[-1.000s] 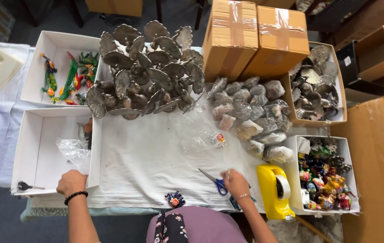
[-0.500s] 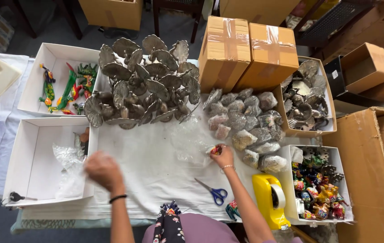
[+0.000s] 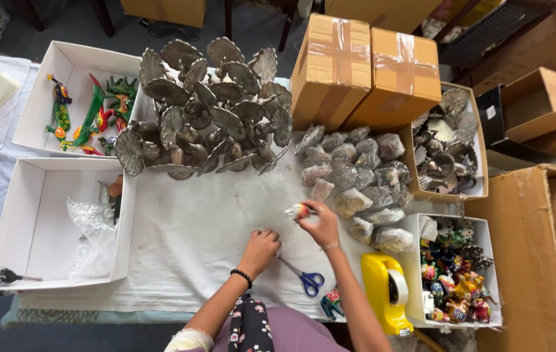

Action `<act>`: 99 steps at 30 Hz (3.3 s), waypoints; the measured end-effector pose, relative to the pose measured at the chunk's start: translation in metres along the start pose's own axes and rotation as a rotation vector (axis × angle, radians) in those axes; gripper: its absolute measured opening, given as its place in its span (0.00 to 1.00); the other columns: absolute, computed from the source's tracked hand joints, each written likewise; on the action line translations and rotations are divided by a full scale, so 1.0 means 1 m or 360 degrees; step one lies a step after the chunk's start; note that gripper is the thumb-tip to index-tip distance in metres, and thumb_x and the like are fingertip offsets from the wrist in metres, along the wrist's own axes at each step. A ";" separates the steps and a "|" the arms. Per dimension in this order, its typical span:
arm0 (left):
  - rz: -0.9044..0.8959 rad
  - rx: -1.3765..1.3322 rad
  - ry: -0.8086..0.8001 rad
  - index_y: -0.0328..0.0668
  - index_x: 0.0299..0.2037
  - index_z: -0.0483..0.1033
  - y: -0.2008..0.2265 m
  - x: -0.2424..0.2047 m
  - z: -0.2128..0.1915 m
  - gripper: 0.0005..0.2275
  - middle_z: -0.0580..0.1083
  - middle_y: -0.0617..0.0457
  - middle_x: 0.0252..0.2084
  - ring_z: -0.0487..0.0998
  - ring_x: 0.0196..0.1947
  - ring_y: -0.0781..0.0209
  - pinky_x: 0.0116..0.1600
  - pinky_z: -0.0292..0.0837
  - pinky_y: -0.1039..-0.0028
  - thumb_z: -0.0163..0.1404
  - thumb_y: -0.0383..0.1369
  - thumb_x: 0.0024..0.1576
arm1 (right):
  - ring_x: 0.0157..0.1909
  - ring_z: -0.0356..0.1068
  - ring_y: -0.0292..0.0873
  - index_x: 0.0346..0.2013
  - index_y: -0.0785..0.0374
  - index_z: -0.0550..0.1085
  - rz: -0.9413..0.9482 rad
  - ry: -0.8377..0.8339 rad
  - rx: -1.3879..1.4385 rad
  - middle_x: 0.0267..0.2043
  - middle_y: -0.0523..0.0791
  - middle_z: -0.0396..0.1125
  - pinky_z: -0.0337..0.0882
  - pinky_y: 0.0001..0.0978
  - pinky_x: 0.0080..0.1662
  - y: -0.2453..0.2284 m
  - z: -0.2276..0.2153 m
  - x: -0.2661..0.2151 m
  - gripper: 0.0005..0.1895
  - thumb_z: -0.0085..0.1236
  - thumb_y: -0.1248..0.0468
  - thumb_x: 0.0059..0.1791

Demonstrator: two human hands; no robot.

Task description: The person wraps small decorative figurines in bubble wrap and secures them with tape. They use scissors to cut the bubble wrap and a tape dispenser to seal the packages, placing the wrapped items into a box.

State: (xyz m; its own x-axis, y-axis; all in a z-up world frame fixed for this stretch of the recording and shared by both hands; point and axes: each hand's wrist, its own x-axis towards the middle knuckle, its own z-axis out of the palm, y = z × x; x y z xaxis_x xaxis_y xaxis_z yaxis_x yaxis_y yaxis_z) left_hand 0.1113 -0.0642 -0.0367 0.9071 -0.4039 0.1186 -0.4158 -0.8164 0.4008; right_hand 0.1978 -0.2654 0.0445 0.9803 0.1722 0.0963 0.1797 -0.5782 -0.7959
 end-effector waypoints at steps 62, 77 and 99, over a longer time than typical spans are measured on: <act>-0.0710 -0.1333 0.0636 0.37 0.48 0.78 -0.019 0.017 -0.041 0.12 0.79 0.42 0.44 0.80 0.42 0.49 0.47 0.74 0.65 0.50 0.37 0.62 | 0.40 0.68 0.32 0.40 0.64 0.76 0.0476 -0.0371 0.0789 0.39 0.39 0.73 0.70 0.26 0.45 0.103 0.075 0.009 0.11 0.65 0.60 0.51; -0.1362 -0.1723 0.0533 0.34 0.39 0.76 -0.030 0.036 -0.013 0.17 0.76 0.52 0.29 0.71 0.30 0.64 0.40 0.70 0.72 0.43 0.42 0.66 | 0.30 0.73 0.32 0.41 0.64 0.73 0.0321 -0.0201 0.0500 0.28 0.44 0.75 0.73 0.28 0.35 0.062 0.089 0.035 0.08 0.61 0.63 0.52; -0.1583 -0.1647 0.0550 0.36 0.47 0.77 -0.025 0.017 -0.014 0.16 0.81 0.48 0.43 0.78 0.42 0.62 0.50 0.74 0.74 0.60 0.41 0.57 | 0.72 0.56 0.46 0.59 0.55 0.72 -0.0772 -0.0792 -0.0812 0.63 0.41 0.67 0.57 0.44 0.65 0.019 0.042 0.011 0.28 0.63 0.52 0.47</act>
State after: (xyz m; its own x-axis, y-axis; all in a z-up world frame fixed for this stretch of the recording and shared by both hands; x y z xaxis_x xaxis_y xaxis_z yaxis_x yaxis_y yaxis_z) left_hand 0.1376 -0.0449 -0.0320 0.8173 0.3707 -0.4411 0.4683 0.0187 0.8834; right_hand 0.2084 -0.2414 0.0056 0.6576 0.7533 -0.0118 0.7009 -0.6175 -0.3570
